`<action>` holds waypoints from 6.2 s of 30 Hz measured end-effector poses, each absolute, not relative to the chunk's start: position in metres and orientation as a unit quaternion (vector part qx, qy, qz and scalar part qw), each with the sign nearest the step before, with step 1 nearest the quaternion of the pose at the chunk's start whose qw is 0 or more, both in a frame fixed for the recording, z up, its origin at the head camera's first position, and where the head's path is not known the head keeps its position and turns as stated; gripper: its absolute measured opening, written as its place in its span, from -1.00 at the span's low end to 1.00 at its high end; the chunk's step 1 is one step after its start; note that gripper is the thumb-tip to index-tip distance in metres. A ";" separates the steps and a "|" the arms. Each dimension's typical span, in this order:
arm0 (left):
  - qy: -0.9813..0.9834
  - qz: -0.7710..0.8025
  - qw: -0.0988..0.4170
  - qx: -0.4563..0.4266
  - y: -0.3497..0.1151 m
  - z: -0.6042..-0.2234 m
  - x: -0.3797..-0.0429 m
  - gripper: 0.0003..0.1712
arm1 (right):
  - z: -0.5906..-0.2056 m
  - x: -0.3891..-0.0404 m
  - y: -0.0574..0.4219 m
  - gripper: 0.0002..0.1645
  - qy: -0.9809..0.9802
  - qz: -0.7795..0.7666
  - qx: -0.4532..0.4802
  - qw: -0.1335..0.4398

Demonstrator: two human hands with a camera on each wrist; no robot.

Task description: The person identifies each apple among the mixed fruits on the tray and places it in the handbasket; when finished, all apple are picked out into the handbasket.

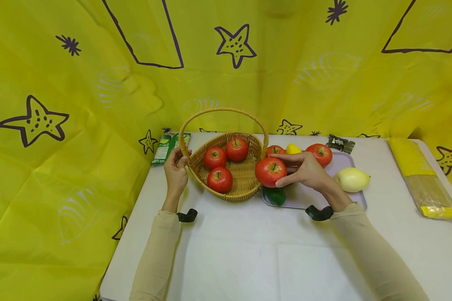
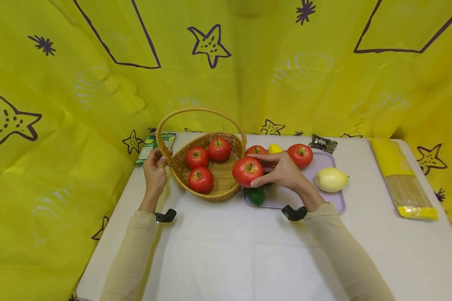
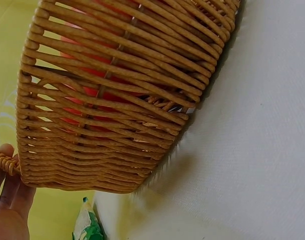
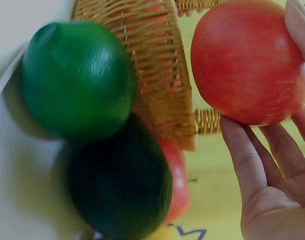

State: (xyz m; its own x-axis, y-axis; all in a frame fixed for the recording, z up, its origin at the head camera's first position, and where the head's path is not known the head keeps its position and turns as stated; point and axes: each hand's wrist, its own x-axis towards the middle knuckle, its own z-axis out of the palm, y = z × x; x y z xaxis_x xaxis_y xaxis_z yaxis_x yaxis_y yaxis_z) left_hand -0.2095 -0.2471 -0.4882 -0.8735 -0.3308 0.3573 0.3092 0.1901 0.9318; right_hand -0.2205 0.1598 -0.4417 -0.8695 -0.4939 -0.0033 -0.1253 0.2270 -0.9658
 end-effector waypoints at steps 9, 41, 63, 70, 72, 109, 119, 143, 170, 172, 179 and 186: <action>-0.728 -0.639 0.246 0.014 -0.247 -0.487 -0.210 -0.69 | -0.444 -0.225 0.138 -0.05 0.746 -0.608 -0.214 0.166; -0.726 -0.644 0.240 0.021 -0.246 -0.488 -0.211 -0.65 | -0.434 -0.237 0.076 -0.11 0.780 -0.553 -0.196 0.218; -0.729 -0.637 0.249 0.016 -0.247 -0.490 -0.210 -0.67 | -0.423 -0.243 0.059 -0.18 0.833 -0.452 -0.176 0.265; -0.725 -0.641 0.252 0.019 -0.248 -0.490 -0.211 -0.67 | -0.421 -0.247 0.054 -0.17 0.830 -0.447 -0.167 0.288; -0.724 -0.642 0.253 0.019 -0.247 -0.490 -0.211 -0.67 | -0.421 -0.248 0.054 -0.17 0.829 -0.446 -0.164 0.296; -0.730 -0.638 0.245 0.020 -0.245 -0.486 -0.209 -0.66 | -0.422 -0.242 0.047 -0.13 0.894 -0.257 -0.271 0.247; -0.734 -0.632 0.246 0.018 -0.246 -0.489 -0.209 -0.66 | -0.419 -0.238 0.050 -0.18 0.895 -0.239 -0.283 0.248; -0.728 -0.640 0.247 0.018 -0.245 -0.488 -0.208 -0.67 | -0.420 -0.250 0.159 -0.41 0.785 -0.550 -0.270 0.091; -0.723 -0.644 0.247 0.020 -0.247 -0.489 -0.208 -0.67 | -0.453 -0.278 0.267 0.15 0.824 -0.538 -0.063 0.166; -0.724 -0.645 0.246 0.020 -0.246 -0.489 -0.208 -0.67 | -0.454 -0.278 0.266 0.17 0.827 -0.532 -0.052 0.173; -0.725 -0.643 0.246 0.017 -0.246 -0.490 -0.208 -0.67 | -0.457 -0.279 0.266 0.18 0.833 -0.512 -0.019 0.208; -0.724 -0.644 0.247 0.015 -0.246 -0.490 -0.209 -0.68 | -0.461 -0.280 0.263 0.16 0.853 -0.484 -0.007 0.193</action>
State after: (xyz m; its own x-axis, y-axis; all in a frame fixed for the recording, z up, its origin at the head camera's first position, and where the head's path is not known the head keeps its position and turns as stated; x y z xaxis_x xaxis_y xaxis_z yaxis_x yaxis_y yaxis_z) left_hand -0.2086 -0.2459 -0.4897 -0.8771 -0.3409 0.3384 0.2961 0.1709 0.9397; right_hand -0.2797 0.2628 -0.4607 -0.9251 -0.1995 -0.3230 0.1751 0.5307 -0.8293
